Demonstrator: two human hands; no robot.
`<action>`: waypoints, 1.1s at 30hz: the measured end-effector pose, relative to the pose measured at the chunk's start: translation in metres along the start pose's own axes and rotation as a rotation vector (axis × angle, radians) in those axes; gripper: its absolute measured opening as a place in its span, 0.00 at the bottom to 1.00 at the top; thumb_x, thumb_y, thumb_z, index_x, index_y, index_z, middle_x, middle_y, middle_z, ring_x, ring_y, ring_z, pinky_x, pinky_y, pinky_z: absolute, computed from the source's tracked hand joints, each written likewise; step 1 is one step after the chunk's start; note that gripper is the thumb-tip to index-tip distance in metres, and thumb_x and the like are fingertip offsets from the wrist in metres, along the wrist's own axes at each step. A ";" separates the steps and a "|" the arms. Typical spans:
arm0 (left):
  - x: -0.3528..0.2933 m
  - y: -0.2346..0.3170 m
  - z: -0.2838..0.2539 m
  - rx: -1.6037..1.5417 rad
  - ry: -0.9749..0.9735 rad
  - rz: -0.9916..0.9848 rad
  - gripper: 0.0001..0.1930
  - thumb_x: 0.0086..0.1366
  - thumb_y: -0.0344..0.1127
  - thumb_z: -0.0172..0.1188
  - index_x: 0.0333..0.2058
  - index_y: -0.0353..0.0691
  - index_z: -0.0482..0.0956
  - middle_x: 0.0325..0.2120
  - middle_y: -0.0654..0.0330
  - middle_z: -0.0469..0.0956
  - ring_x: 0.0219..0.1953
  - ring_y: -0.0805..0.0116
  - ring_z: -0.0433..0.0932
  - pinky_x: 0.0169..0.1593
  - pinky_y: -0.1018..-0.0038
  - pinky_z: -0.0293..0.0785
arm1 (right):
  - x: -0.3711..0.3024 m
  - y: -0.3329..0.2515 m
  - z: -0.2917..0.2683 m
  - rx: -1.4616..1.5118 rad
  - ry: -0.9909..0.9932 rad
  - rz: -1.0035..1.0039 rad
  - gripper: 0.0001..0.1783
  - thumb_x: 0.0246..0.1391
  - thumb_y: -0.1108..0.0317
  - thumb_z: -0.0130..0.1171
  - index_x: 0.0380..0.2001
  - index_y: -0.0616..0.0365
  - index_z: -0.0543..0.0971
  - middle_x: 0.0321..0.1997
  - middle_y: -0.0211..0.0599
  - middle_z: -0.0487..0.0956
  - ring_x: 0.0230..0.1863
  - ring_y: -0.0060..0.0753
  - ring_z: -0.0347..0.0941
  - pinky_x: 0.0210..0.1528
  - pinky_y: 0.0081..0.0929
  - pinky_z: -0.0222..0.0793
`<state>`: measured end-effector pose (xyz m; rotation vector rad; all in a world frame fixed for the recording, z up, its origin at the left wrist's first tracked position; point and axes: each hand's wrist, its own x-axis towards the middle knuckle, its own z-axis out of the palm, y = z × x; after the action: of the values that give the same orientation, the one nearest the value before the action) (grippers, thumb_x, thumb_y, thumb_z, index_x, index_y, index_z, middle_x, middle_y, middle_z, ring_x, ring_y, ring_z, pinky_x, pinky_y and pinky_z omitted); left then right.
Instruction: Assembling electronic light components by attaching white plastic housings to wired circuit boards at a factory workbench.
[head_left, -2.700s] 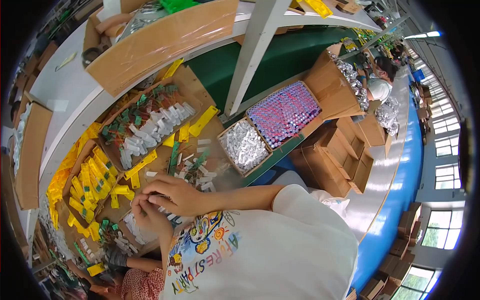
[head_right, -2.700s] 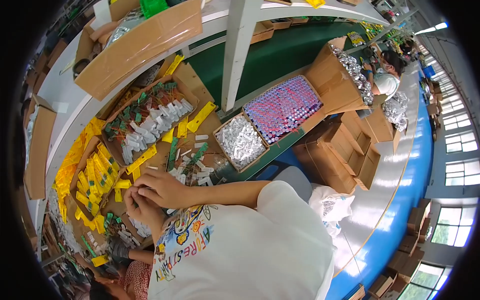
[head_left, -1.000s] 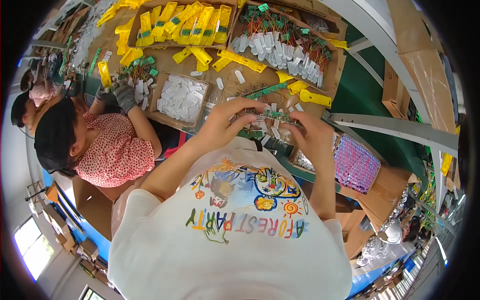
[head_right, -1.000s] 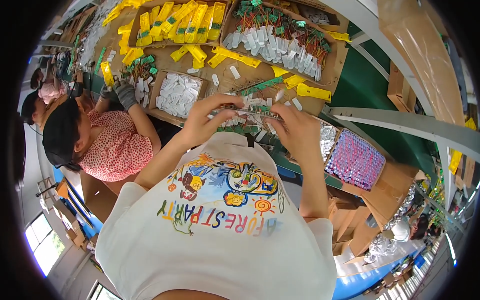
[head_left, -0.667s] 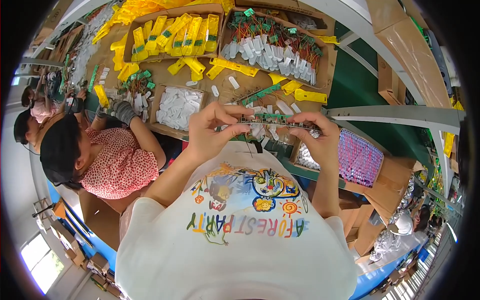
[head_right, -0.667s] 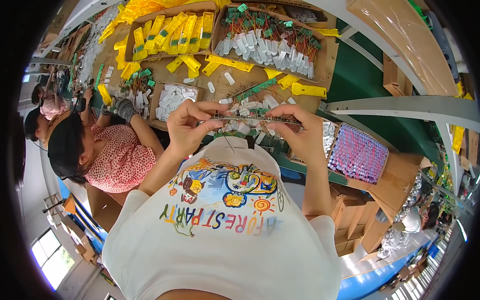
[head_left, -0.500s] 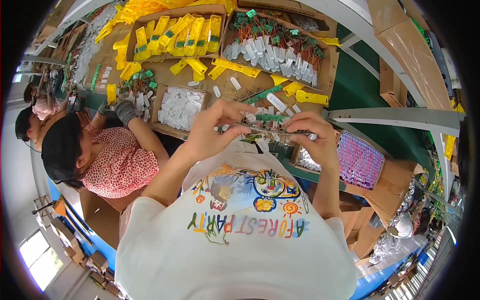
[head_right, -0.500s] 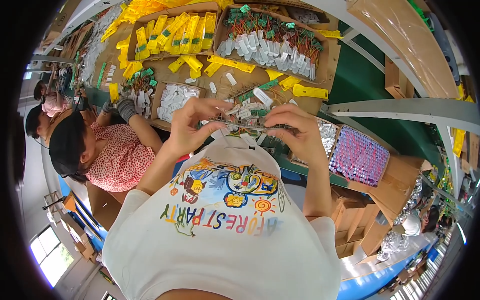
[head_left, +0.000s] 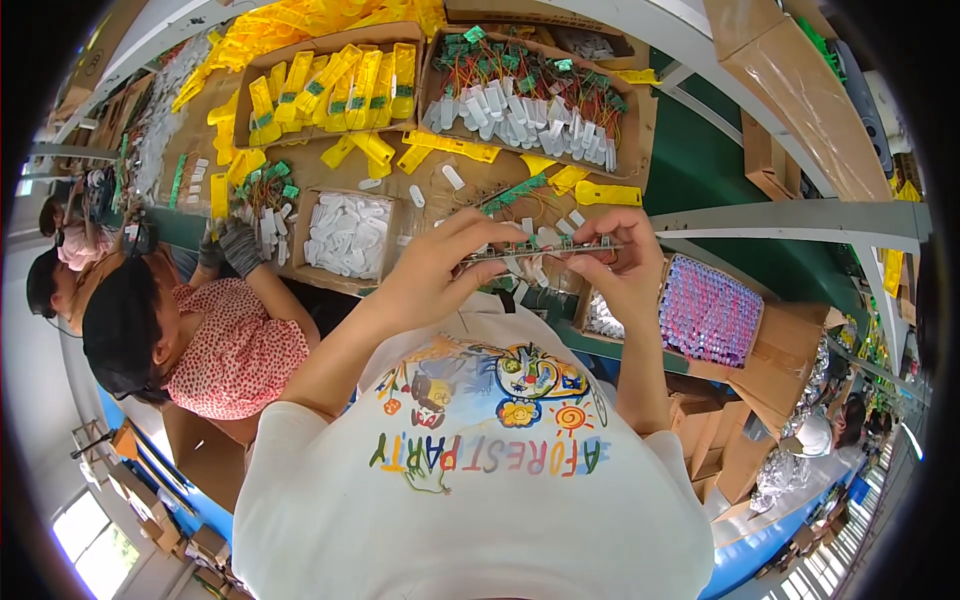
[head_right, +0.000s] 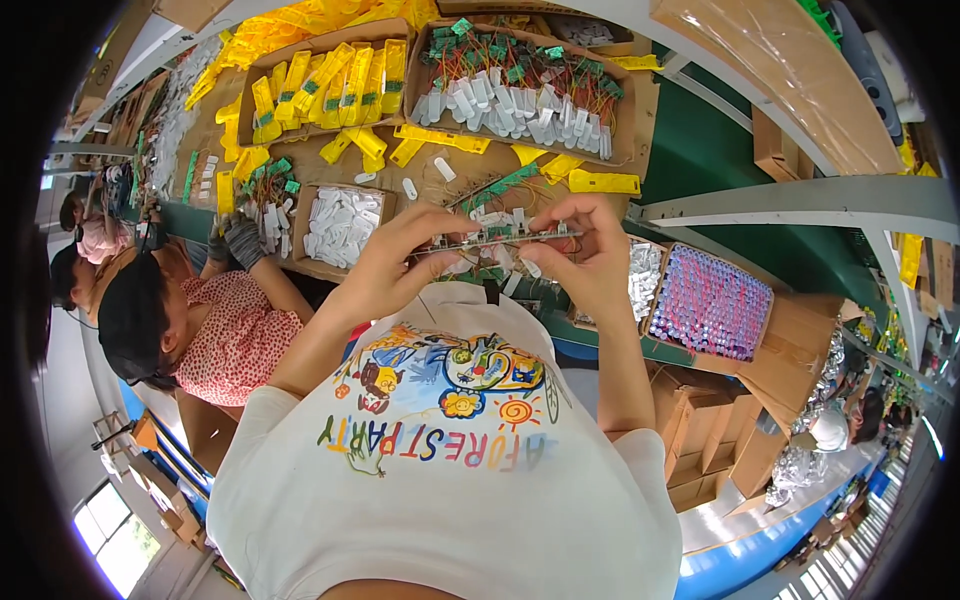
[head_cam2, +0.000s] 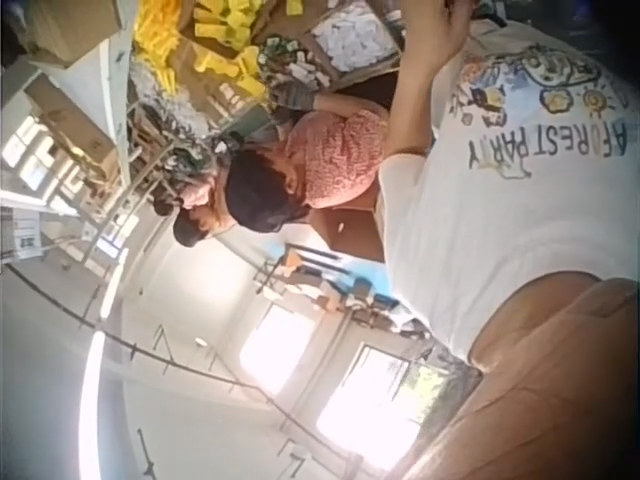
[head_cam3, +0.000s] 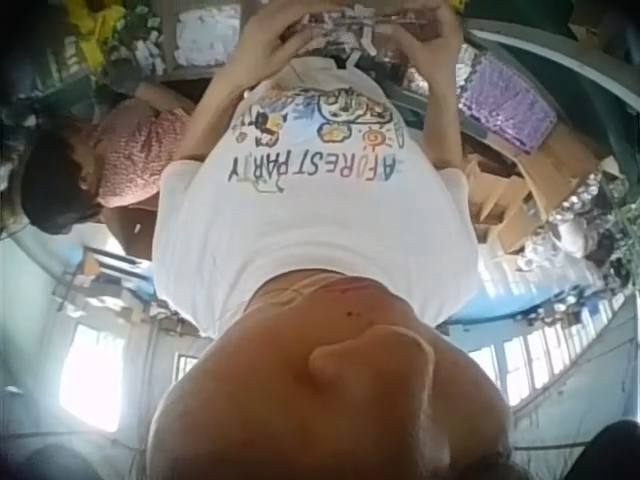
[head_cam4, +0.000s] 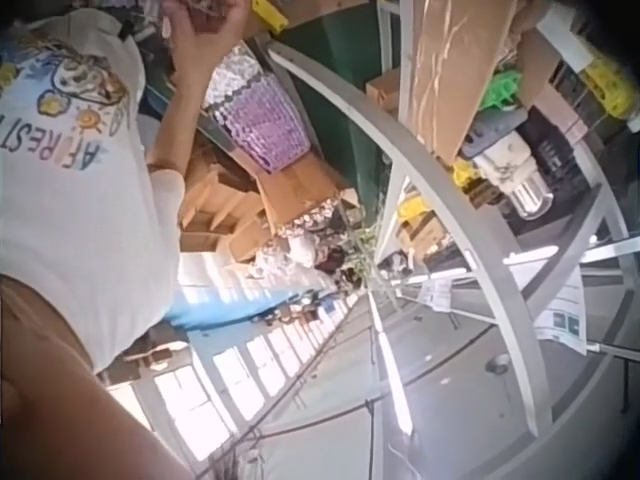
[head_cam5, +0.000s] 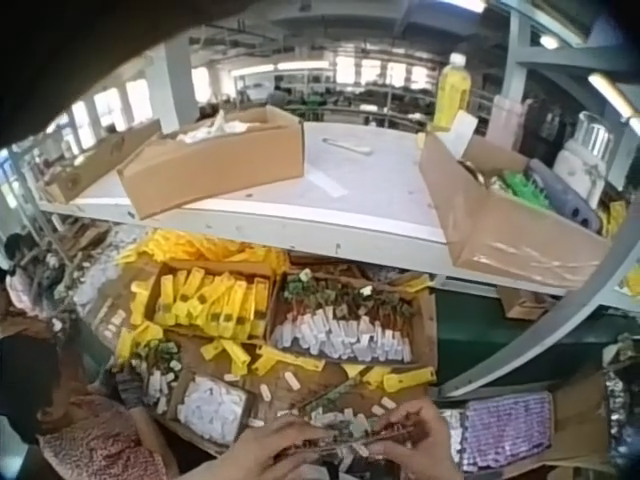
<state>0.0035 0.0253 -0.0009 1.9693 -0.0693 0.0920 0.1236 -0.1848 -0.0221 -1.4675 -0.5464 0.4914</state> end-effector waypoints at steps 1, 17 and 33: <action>0.000 -0.003 0.001 -0.003 -0.002 0.005 0.18 0.56 0.22 0.58 0.47 0.40 0.75 0.41 0.56 0.73 0.43 0.66 0.74 0.42 0.73 0.72 | 0.000 0.003 -0.003 0.154 -0.003 -0.004 0.22 0.38 0.83 0.68 0.37 0.59 0.71 0.38 0.35 0.76 0.41 0.25 0.74 0.41 0.20 0.72; -0.004 -0.014 -0.015 -0.049 -0.009 0.068 0.14 0.55 0.24 0.60 0.42 0.39 0.78 0.37 0.58 0.76 0.37 0.68 0.76 0.38 0.71 0.72 | 0.006 0.004 -0.003 -0.175 -0.231 -0.183 0.12 0.47 0.77 0.61 0.39 0.62 0.77 0.40 0.42 0.78 0.42 0.31 0.75 0.45 0.26 0.71; 0.010 -0.040 0.021 -0.447 0.438 -0.141 0.10 0.69 0.27 0.44 0.40 0.31 0.76 0.37 0.55 0.78 0.42 0.69 0.78 0.43 0.76 0.78 | -0.004 0.004 0.069 -0.467 -0.023 -0.237 0.15 0.59 0.65 0.53 0.45 0.63 0.75 0.40 0.44 0.76 0.39 0.38 0.76 0.41 0.30 0.71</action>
<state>0.0182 0.0214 -0.0449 1.4666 0.3106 0.3793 0.0777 -0.1325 -0.0243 -1.8092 -0.8839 0.1977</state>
